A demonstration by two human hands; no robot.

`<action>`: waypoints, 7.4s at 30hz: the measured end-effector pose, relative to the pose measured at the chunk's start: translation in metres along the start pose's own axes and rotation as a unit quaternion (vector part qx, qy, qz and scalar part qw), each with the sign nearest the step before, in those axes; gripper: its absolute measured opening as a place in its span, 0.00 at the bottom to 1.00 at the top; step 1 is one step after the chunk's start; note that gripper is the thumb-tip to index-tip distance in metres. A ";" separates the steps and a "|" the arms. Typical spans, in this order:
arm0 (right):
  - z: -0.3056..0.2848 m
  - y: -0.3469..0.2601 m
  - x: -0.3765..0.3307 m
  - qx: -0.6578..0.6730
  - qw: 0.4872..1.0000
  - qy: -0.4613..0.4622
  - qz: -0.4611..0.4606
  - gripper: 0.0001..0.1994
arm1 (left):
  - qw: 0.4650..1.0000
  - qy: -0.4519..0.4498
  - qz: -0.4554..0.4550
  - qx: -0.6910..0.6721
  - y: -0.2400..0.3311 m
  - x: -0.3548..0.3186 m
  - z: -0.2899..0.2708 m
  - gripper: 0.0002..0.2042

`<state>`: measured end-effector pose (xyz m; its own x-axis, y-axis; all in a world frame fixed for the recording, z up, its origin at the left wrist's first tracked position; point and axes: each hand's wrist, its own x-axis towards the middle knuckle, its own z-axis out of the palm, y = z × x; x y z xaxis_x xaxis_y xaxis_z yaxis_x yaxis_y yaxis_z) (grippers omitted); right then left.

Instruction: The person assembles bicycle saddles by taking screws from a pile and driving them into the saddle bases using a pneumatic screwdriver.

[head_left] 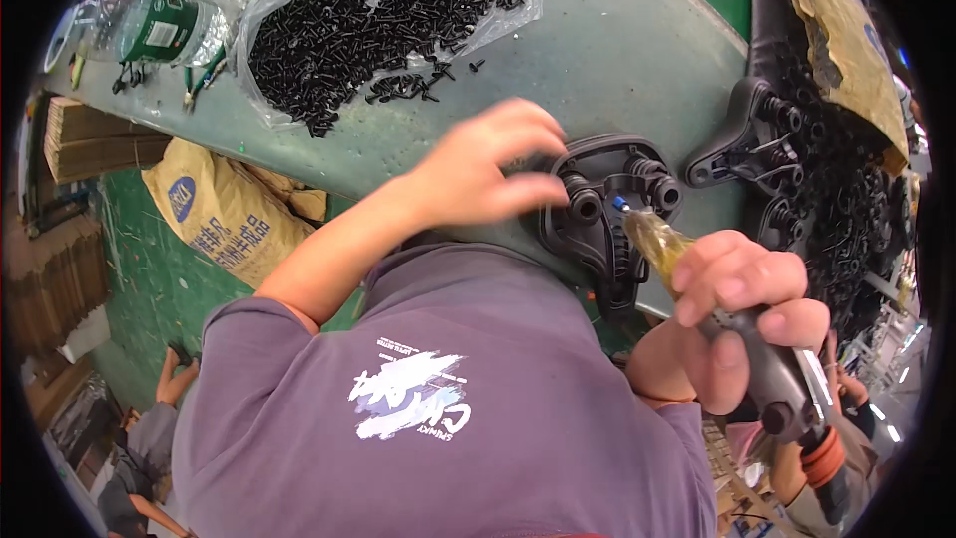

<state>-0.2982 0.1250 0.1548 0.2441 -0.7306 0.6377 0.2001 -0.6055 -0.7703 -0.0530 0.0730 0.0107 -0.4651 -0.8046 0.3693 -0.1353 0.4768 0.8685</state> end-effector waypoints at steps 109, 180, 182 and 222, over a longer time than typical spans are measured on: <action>-0.059 0.038 -0.097 0.056 0.875 0.083 0.474 0.13 | 0.899 0.012 0.063 0.433 -0.066 0.041 -0.078 0.08; -0.003 0.059 0.005 -0.166 0.985 -0.009 0.039 0.19 | 0.992 -0.011 0.015 -0.128 -0.049 0.060 0.061 0.23; -0.005 0.056 0.000 -0.164 0.986 -0.006 0.031 0.19 | 0.996 0.021 0.043 -0.077 -0.051 0.059 0.063 0.24; -0.012 0.005 -0.010 -0.005 1.000 0.008 -0.006 0.19 | 0.946 0.121 0.004 0.301 -0.019 -0.013 -0.027 0.12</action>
<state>-0.3107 0.1261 0.1446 0.2275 -0.7282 0.6465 0.1928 -0.6171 -0.7629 -0.0211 0.0644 -0.0020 -0.2643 -0.8227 0.5033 -0.6407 0.5399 0.5459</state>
